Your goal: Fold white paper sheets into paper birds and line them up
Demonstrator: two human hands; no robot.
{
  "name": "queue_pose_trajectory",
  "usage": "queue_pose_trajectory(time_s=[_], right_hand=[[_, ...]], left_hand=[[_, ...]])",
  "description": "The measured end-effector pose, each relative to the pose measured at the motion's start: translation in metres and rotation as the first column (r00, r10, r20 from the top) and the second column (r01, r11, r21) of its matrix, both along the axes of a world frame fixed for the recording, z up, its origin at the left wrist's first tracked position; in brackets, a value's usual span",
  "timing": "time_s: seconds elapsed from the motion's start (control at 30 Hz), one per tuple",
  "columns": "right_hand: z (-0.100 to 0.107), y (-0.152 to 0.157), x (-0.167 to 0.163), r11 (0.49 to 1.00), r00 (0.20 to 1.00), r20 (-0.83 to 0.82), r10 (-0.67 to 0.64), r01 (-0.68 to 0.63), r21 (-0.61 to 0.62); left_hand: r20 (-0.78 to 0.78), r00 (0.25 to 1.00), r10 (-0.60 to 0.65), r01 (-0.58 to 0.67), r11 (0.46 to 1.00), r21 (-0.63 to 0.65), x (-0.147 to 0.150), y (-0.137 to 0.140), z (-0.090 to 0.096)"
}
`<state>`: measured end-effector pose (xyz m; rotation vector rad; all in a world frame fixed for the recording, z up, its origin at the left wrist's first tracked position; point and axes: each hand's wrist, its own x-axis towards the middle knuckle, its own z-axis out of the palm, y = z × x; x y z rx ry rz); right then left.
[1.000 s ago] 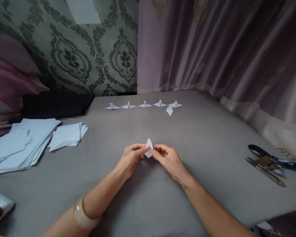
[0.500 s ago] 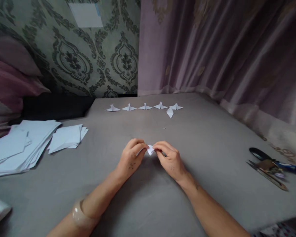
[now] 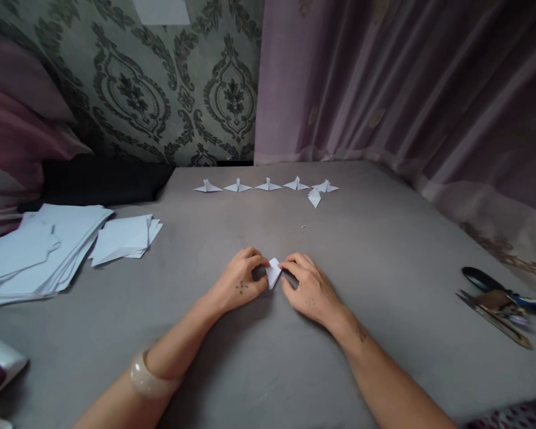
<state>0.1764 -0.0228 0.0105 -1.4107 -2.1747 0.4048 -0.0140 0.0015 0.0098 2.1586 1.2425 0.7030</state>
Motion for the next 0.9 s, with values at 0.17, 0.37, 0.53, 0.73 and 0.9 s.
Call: queue_pose_trajectory(time_s=[0.17,0.37,0.53,0.73,0.9], right_hand=[[-0.001,0.002,-0.001,1.000,0.999,-0.040,-0.029,0.029,-0.012],[-0.004,0.004,-0.002,0.999,0.997,-0.064,-0.044,0.044,-0.009],[-0.004,0.005,-0.005,0.996,0.993,-0.070,-0.091,0.090,-0.024],[-0.005,0.008,-0.008,0.989,0.985,-0.105,-0.139,0.133,-0.061],[-0.009,0.013,-0.011,0.979,0.970,-0.150,-0.189,0.175,-0.104]], left_hand=[[0.055,0.998,-0.029,0.036,0.992,-0.120,-0.007,0.006,0.001],[0.088,0.996,-0.023,0.035,0.991,-0.132,-0.007,0.008,0.000],[0.061,0.998,0.029,-0.021,0.992,-0.127,-0.002,0.012,-0.002],[0.022,0.998,0.057,-0.054,0.992,-0.111,0.003,0.014,-0.002],[-0.007,0.993,0.118,-0.118,0.982,-0.146,0.005,0.014,0.003]])
